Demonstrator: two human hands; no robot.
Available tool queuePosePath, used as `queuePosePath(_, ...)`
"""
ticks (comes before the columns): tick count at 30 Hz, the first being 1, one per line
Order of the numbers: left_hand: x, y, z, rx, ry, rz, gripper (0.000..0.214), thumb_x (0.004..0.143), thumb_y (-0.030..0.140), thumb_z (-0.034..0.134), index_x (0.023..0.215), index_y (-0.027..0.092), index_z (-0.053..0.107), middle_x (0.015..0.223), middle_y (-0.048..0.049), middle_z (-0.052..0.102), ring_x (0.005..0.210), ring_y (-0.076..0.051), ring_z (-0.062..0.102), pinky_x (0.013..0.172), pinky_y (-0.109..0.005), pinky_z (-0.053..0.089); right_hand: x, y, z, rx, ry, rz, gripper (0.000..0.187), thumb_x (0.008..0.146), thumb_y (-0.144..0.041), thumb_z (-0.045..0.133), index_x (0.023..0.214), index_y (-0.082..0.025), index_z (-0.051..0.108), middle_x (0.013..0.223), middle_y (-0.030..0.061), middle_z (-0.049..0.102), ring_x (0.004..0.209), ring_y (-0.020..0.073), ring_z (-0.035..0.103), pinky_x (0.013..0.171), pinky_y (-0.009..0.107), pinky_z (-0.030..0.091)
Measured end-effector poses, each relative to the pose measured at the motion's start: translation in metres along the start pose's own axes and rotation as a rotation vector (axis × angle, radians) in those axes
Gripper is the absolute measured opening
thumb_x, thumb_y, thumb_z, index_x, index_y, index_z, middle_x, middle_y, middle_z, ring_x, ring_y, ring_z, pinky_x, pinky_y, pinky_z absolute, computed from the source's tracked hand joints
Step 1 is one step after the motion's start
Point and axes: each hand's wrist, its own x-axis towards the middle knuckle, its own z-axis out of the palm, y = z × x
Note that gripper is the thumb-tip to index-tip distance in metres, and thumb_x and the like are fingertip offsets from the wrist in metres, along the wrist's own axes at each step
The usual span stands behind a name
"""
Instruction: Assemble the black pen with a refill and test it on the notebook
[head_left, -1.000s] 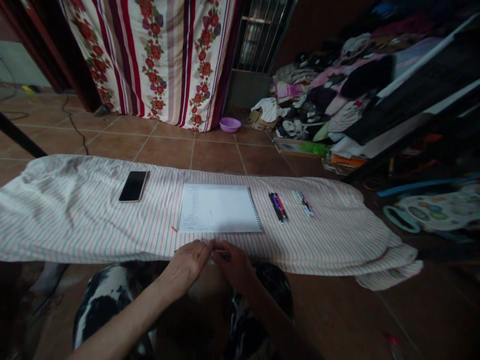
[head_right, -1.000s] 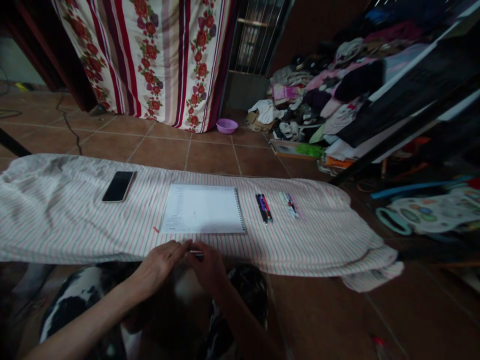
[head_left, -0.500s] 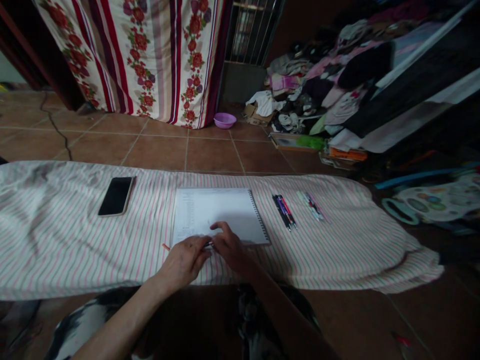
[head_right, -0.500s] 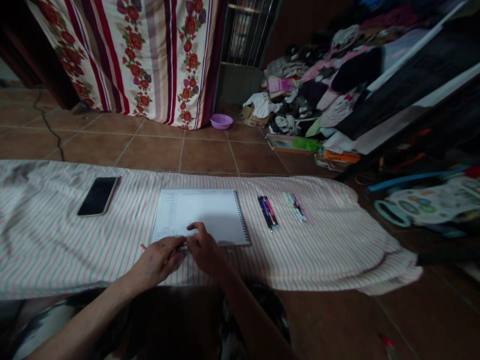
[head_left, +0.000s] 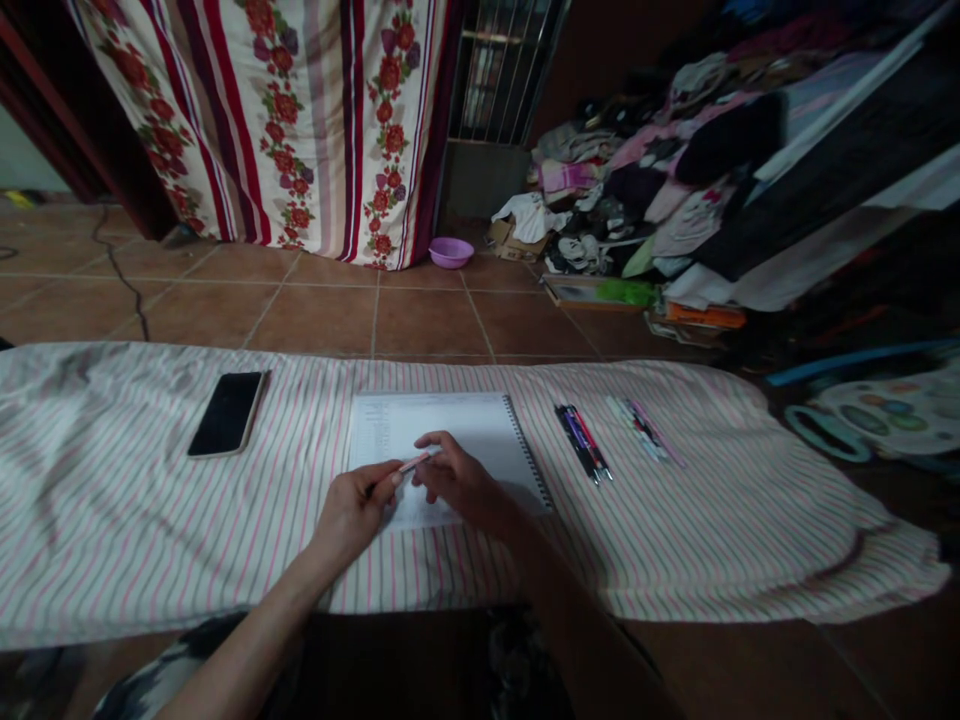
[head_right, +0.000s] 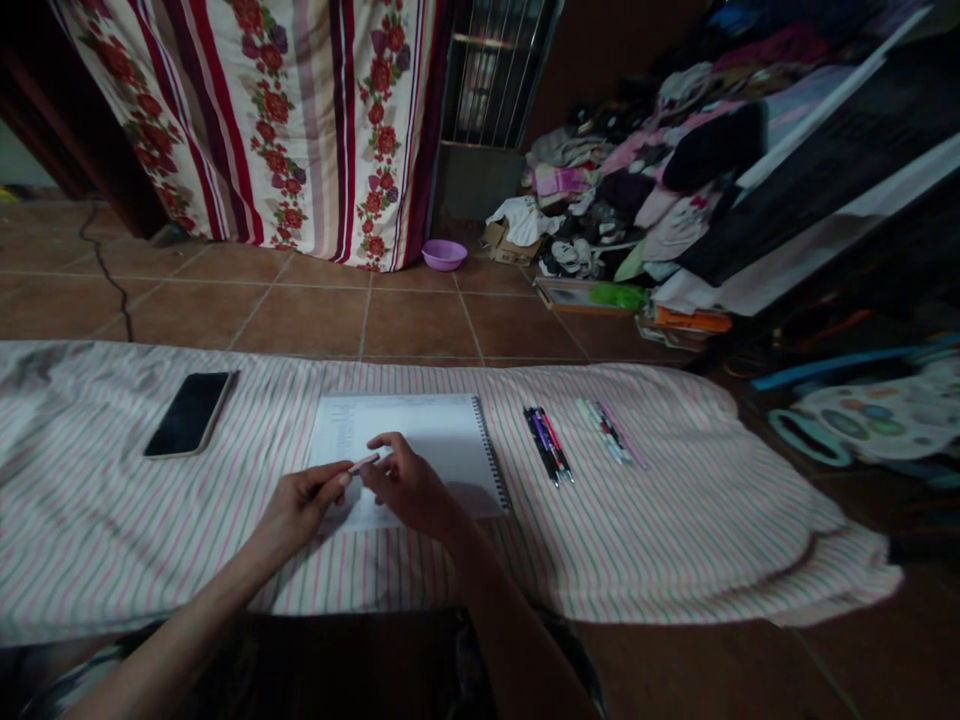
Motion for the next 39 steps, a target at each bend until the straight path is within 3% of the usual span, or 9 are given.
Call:
queuePosePath(4, 0.003, 0.003, 0.000, -0.279, -0.122, -0.218, 0.031, 0.074, 0.042, 0.059, 0.066, 0.014, 0.066, 0.046, 0.0031, 0.043, 0.042, -0.007, 0.029, 0.043, -0.021, 0.019, 0.001, 0.004, -0.007, 0.007, 0.044, -0.197, 0.035, 0.080, -0.022, 0.055, 0.115, -0.022, 0.056, 0.106, 0.0049, 0.058, 0.070, 0.0087, 0.059, 0.059, 0.021, 0.047)
queuePosePath(7, 0.005, 0.006, 0.001, -0.303, -0.226, -0.247, 0.036, 0.076, 0.045, 0.055, 0.060, 0.013, 0.059, 0.047, 0.0049, 0.037, 0.044, -0.006, 0.023, 0.044, -0.022, 0.016, 0.005, 0.008, -0.006, 0.045, 0.049, -0.298, 0.021, 0.080, -0.023, 0.058, 0.098, -0.021, 0.067, 0.089, 0.0026, 0.064, 0.067, 0.0096, 0.061, 0.060, 0.021, 0.049)
queuePosePath(10, 0.005, 0.005, -0.001, -0.190, -0.259, -0.183, 0.034, 0.079, 0.044, 0.050, 0.071, 0.013, 0.060, 0.053, 0.0042, 0.042, 0.048, -0.008, 0.030, 0.046, -0.022, 0.023, 0.006, 0.009, -0.004, -0.014, 0.096, -0.313, 0.014, 0.078, -0.023, 0.062, 0.089, -0.019, 0.070, 0.072, 0.0004, 0.065, 0.059, 0.0092, 0.060, 0.058, 0.021, 0.049)
queuePosePath(15, 0.001, 0.004, -0.007, 0.059, -0.293, -0.039, 0.029, 0.085, 0.036, 0.042, 0.080, 0.014, 0.060, 0.065, 0.0011, 0.053, 0.061, -0.012, 0.046, 0.058, -0.024, 0.035, 0.003, 0.004, -0.006, -0.098, 0.113, -0.276, 0.013, 0.078, -0.025, 0.063, 0.086, -0.018, 0.070, 0.065, 0.0003, 0.068, 0.057, 0.0109, 0.064, 0.058, 0.021, 0.051)
queuePosePath(20, -0.003, 0.006, -0.012, 0.244, -0.303, 0.062, 0.026, 0.087, 0.028, 0.038, 0.076, 0.015, 0.058, 0.067, 0.0004, 0.056, 0.063, -0.013, 0.052, 0.060, -0.023, 0.038, 0.001, -0.001, -0.004, -0.145, 0.072, -0.249, 0.015, 0.081, -0.026, 0.058, 0.086, -0.016, 0.067, 0.062, -0.0006, 0.068, 0.055, 0.0105, 0.065, 0.056, 0.019, 0.051)
queuePosePath(26, -0.006, 0.007, -0.013, 0.398, -0.259, 0.164, 0.026, 0.088, 0.025, 0.037, 0.089, 0.018, 0.062, 0.079, -0.0019, 0.066, 0.072, -0.015, 0.060, 0.066, -0.024, 0.044, -0.002, -0.008, 0.003, -0.199, 0.057, -0.097, 0.020, 0.082, -0.032, 0.055, 0.081, -0.014, 0.065, 0.057, -0.0013, 0.063, 0.044, 0.0082, 0.058, 0.044, 0.016, 0.044)
queuePosePath(29, -0.007, 0.007, -0.012, 0.504, -0.216, 0.248, 0.029, 0.088, 0.023, 0.036, 0.102, 0.018, 0.062, 0.095, -0.0054, 0.068, 0.085, -0.018, 0.063, 0.074, -0.028, 0.047, -0.002, -0.009, 0.008, -0.347, 0.081, -0.068, 0.031, 0.086, -0.036, 0.047, 0.068, -0.014, 0.062, 0.050, -0.0018, 0.058, 0.040, 0.0071, 0.053, 0.042, 0.016, 0.038)
queuePosePath(32, -0.008, 0.005, -0.011, 0.626, -0.193, 0.294, 0.033, 0.089, 0.022, 0.034, 0.109, 0.016, 0.059, 0.096, -0.0079, 0.068, 0.087, -0.020, 0.063, 0.076, -0.032, 0.049, 0.000, -0.007, 0.013, -0.567, 0.160, -0.095, 0.039, 0.088, -0.038, 0.045, 0.058, -0.015, 0.057, 0.047, -0.0007, 0.057, 0.043, 0.0082, 0.052, 0.047, 0.019, 0.035)
queuePosePath(39, -0.013, -0.003, -0.012, 0.695, -0.141, 0.369, 0.035, 0.090, 0.025, 0.034, 0.117, 0.014, 0.054, 0.099, -0.0094, 0.069, 0.086, -0.020, 0.066, 0.075, -0.032, 0.052, 0.003, -0.002, 0.024, -0.775, 0.235, 0.049, 0.046, 0.090, -0.040, 0.039, 0.058, -0.016, 0.062, 0.050, 0.0017, 0.060, 0.050, 0.0112, 0.055, 0.052, 0.022, 0.030)
